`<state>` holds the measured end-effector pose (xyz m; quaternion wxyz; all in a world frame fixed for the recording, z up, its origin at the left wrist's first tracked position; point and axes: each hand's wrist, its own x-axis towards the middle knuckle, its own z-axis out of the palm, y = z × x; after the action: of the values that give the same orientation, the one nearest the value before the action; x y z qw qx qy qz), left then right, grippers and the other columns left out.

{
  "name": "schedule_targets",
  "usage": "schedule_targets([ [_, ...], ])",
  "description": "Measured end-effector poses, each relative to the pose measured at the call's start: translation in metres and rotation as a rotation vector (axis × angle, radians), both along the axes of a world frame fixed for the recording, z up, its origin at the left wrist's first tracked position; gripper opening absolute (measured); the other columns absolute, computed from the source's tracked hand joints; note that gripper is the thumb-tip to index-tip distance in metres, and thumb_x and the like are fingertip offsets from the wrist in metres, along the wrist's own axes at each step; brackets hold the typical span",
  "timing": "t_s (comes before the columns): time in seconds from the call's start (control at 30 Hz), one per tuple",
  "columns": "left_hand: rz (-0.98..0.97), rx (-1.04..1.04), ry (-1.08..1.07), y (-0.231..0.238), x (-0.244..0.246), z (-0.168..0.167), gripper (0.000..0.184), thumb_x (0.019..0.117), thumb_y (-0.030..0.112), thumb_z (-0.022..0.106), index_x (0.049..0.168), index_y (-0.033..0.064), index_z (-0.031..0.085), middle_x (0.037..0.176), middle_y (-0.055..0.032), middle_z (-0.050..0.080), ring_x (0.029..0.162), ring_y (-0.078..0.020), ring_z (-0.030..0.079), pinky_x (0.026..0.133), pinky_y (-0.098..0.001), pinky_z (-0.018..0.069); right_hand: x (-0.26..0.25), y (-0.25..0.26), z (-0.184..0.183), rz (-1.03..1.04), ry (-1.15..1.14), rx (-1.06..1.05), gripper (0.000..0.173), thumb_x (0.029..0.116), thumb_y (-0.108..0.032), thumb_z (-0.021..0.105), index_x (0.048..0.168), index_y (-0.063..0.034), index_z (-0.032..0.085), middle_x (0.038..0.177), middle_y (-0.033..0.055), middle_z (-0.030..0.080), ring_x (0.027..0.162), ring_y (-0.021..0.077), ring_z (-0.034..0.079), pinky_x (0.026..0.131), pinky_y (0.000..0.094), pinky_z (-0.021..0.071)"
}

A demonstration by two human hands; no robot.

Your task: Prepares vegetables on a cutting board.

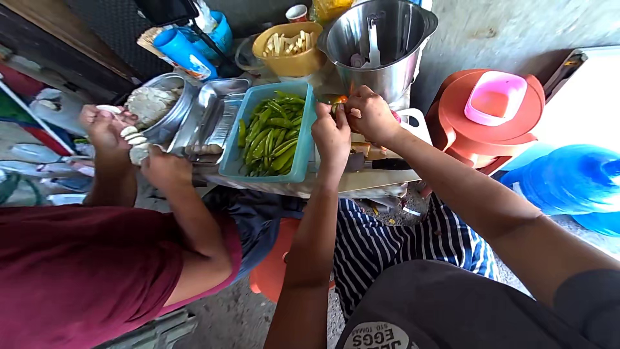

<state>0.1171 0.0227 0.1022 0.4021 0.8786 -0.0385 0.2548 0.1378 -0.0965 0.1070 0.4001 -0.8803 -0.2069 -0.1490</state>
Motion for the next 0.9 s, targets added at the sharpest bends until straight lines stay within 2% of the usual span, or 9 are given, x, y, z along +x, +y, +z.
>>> schedule_targets([
  [0.1,-0.011,-0.031,-0.049,-0.002,-0.002,-0.006,0.025,0.1046,0.015,0.056,0.110,-0.0088,0.058,0.085,-0.0155,0.067,0.073,-0.0168,0.066,0.074,-0.0327,0.0542,0.001,0.000,0.003,0.003,0.052,0.003,0.018,0.0936,-0.007,0.067,0.103,0.0070,0.073,0.121,0.0248,0.066,0.114,0.0376,0.064,0.099,0.0491,0.0509],
  [0.3,0.038,-0.045,-0.065,-0.005,-0.001,-0.008,0.024,0.1052,0.016,0.056,0.111,-0.0070,0.058,0.084,-0.0133,0.068,0.072,-0.0129,0.065,0.072,-0.0289,0.0534,0.009,0.000,0.000,-0.038,0.067,0.038,0.021,0.0910,-0.010,0.071,0.100,0.0086,0.070,0.112,0.0240,0.067,0.105,0.0364,0.066,0.092,0.0507,0.0526],
  [0.4,0.070,-0.022,-0.055,0.001,0.000,-0.005,0.027,0.1060,0.018,0.054,0.114,-0.0076,0.058,0.082,-0.0136,0.066,0.070,-0.0155,0.064,0.071,-0.0306,0.0524,0.014,-0.008,0.003,-0.064,0.136,0.104,0.021,0.0876,-0.009,0.074,0.101,0.0075,0.068,0.107,0.0221,0.068,0.099,0.0332,0.067,0.088,0.0492,0.0529],
  [0.47,0.084,-0.009,-0.056,0.012,0.001,-0.004,0.030,0.1068,0.019,0.053,0.118,-0.0086,0.057,0.085,-0.0167,0.068,0.075,-0.0200,0.068,0.075,-0.0352,0.0550,0.016,-0.017,0.006,-0.089,0.173,0.079,0.022,0.0883,-0.009,0.073,0.103,0.0073,0.068,0.107,0.0226,0.068,0.098,0.0337,0.067,0.088,0.0510,0.0526],
  [0.57,0.077,-0.040,-0.067,0.032,0.007,-0.002,0.032,0.1080,0.021,0.051,0.122,-0.0079,0.055,0.092,-0.0178,0.070,0.081,-0.0211,0.071,0.079,-0.0378,0.0584,0.024,-0.030,0.000,-0.076,0.220,-0.087,0.026,0.0934,-0.009,0.068,0.114,0.0066,0.066,0.118,0.0255,0.066,0.114,0.0400,0.064,0.098,0.0551,0.0491],
  [0.63,0.044,-0.034,-0.039,0.041,0.005,0.000,0.034,0.1089,0.023,0.049,0.127,-0.0056,0.054,0.098,-0.0186,0.070,0.084,-0.0224,0.073,0.079,-0.0404,0.0598,0.027,-0.034,-0.005,-0.019,0.257,-0.238,0.034,0.0984,-0.015,0.067,0.125,0.0059,0.065,0.129,0.0263,0.063,0.129,0.0437,0.055,0.108,0.0578,0.0425],
  [0.67,0.034,-0.012,-0.030,0.044,0.003,0.001,0.035,0.1091,0.023,0.049,0.130,-0.0043,0.054,0.100,-0.0191,0.071,0.085,-0.0233,0.073,0.078,-0.0410,0.0602,0.026,-0.034,-0.006,0.000,0.244,-0.290,0.034,0.0998,-0.017,0.065,0.125,0.0054,0.066,0.132,0.0256,0.063,0.133,0.0439,0.052,0.110,0.0579,0.0406],
  [0.77,0.042,0.041,-0.033,0.048,-0.004,0.001,0.035,0.1087,0.022,0.049,0.132,-0.0033,0.055,0.101,-0.0194,0.071,0.083,-0.0228,0.073,0.076,-0.0392,0.0600,0.009,-0.029,-0.002,-0.004,0.139,-0.349,0.027,0.0995,-0.011,0.063,0.120,0.0053,0.069,0.130,0.0249,0.062,0.131,0.0437,0.051,0.110,0.0529,0.0412],
  [0.9,0.003,-0.053,-0.011,0.051,-0.008,-0.002,0.034,0.1076,0.019,0.052,0.130,-0.0065,0.054,0.104,-0.0205,0.068,0.083,-0.0213,0.072,0.073,-0.0367,0.0604,-0.015,-0.021,-0.001,0.098,-0.029,-0.279,0.020,0.0986,-0.011,0.063,0.104,0.0047,0.074,0.113,0.0249,0.067,0.118,0.0436,0.058,0.103,0.0526,0.0460],
])
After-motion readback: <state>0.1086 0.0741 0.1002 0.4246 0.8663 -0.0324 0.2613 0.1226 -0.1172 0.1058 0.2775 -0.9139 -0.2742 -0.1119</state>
